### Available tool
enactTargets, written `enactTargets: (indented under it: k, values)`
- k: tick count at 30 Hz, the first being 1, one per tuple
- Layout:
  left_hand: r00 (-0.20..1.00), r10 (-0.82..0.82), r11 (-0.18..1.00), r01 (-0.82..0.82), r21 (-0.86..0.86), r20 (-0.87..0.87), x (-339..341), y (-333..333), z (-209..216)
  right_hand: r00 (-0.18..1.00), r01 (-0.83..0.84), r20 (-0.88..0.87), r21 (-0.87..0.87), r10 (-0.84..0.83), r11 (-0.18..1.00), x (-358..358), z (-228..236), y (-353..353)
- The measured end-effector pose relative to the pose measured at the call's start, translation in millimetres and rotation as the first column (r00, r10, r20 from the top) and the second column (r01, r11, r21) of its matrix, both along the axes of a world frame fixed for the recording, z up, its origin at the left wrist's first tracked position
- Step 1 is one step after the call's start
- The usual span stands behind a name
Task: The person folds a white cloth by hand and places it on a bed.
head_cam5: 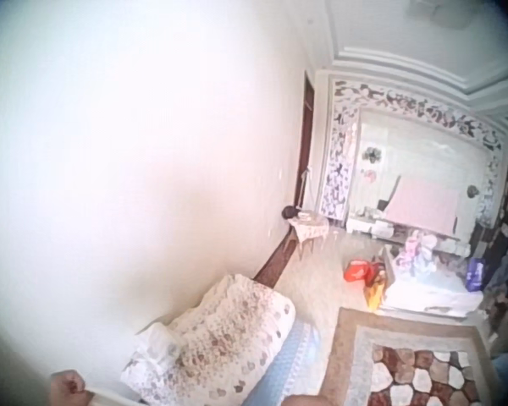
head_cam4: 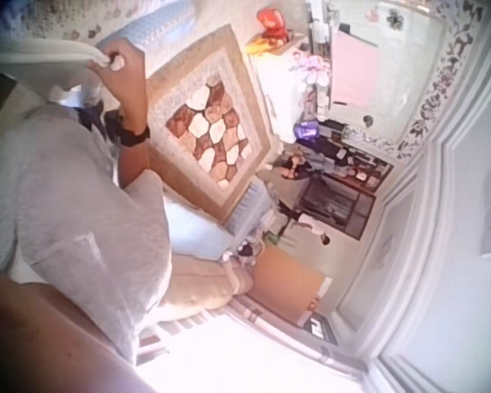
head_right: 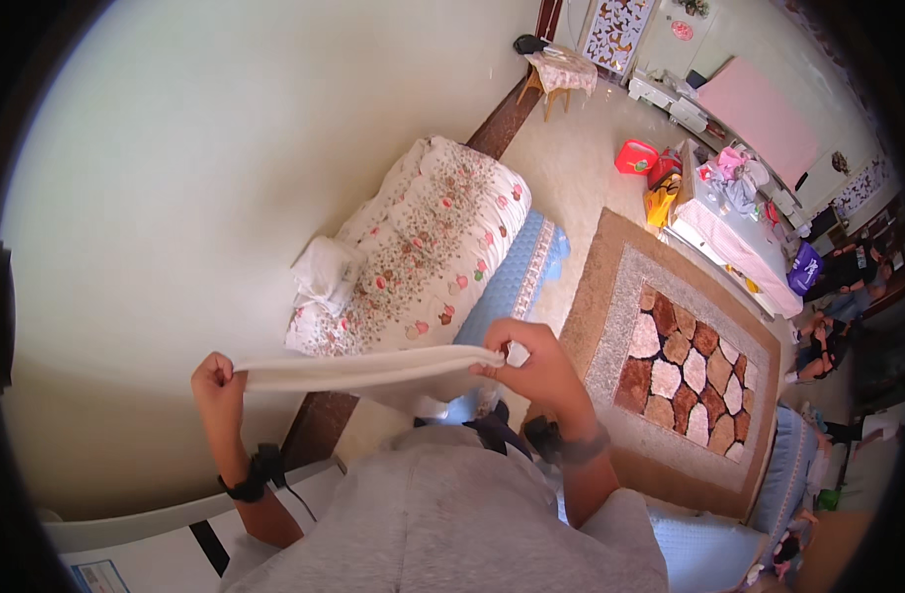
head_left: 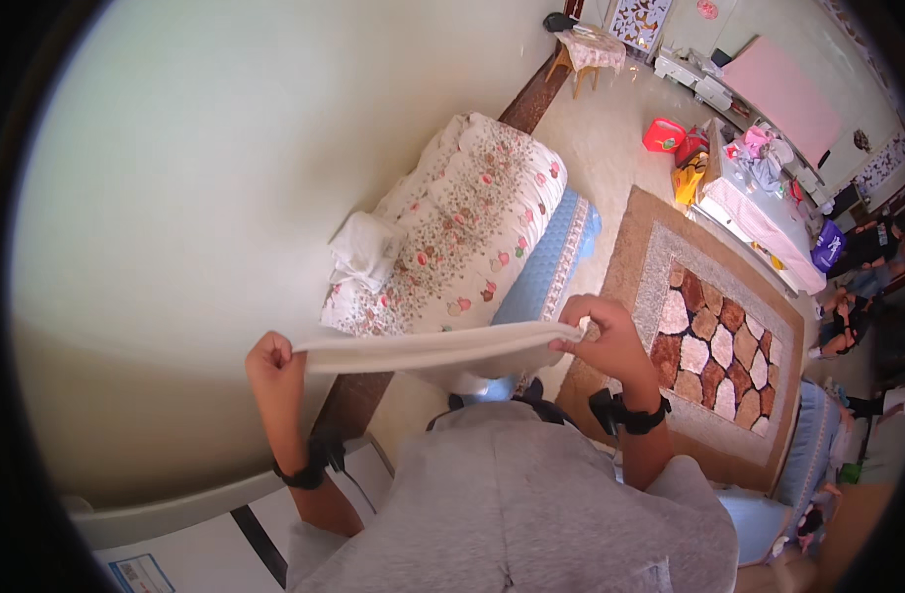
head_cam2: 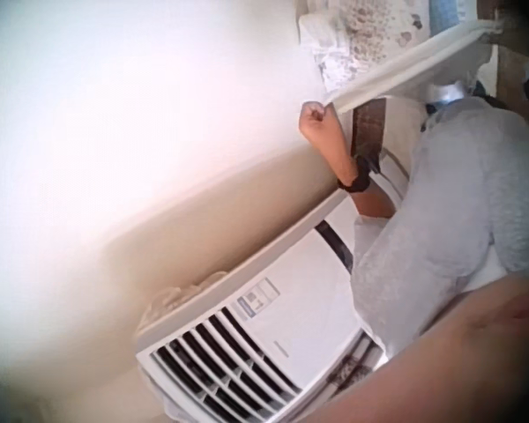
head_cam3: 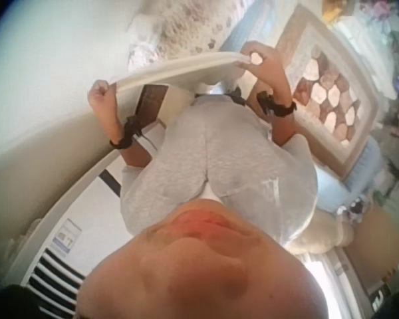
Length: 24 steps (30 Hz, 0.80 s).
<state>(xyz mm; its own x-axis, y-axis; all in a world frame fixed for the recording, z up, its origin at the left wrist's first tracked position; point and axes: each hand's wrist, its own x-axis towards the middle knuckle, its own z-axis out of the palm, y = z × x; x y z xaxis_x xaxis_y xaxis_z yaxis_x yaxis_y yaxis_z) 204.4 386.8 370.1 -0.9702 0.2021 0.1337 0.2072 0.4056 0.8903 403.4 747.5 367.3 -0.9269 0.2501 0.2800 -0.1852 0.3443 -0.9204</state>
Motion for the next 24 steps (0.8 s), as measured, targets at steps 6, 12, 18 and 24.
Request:
enactTargets:
  k: [6, 12, 18, 24]
  values:
    - [0.997, -0.022, 0.989, 0.032, 0.142, -0.076, -9.5, -11.9, -2.4, 0.996, -0.079, -0.013, 0.19, 0.083, 0.979, -10.2, 29.4, -2.7]
    - [0.955, -0.264, 0.964, 0.255, -0.081, -0.138, -106.2, 28.1, 10.1, 0.981, -0.167, -0.009, 0.455, 0.192, 0.875, -87.6, 59.0, 47.1]
    - [0.895, -0.297, 0.941, 0.216, -0.259, -0.333, -220.5, 97.8, 142.8, 0.958, 0.138, -0.273, 0.701, 0.085, 0.699, -197.8, 155.9, 131.6]
    - [0.799, -0.206, 0.949, 0.303, 0.082, -0.565, -198.3, 104.9, 259.8, 0.849, 0.483, -0.526, 0.73, -0.054, 0.484, -183.1, 276.3, 111.5]
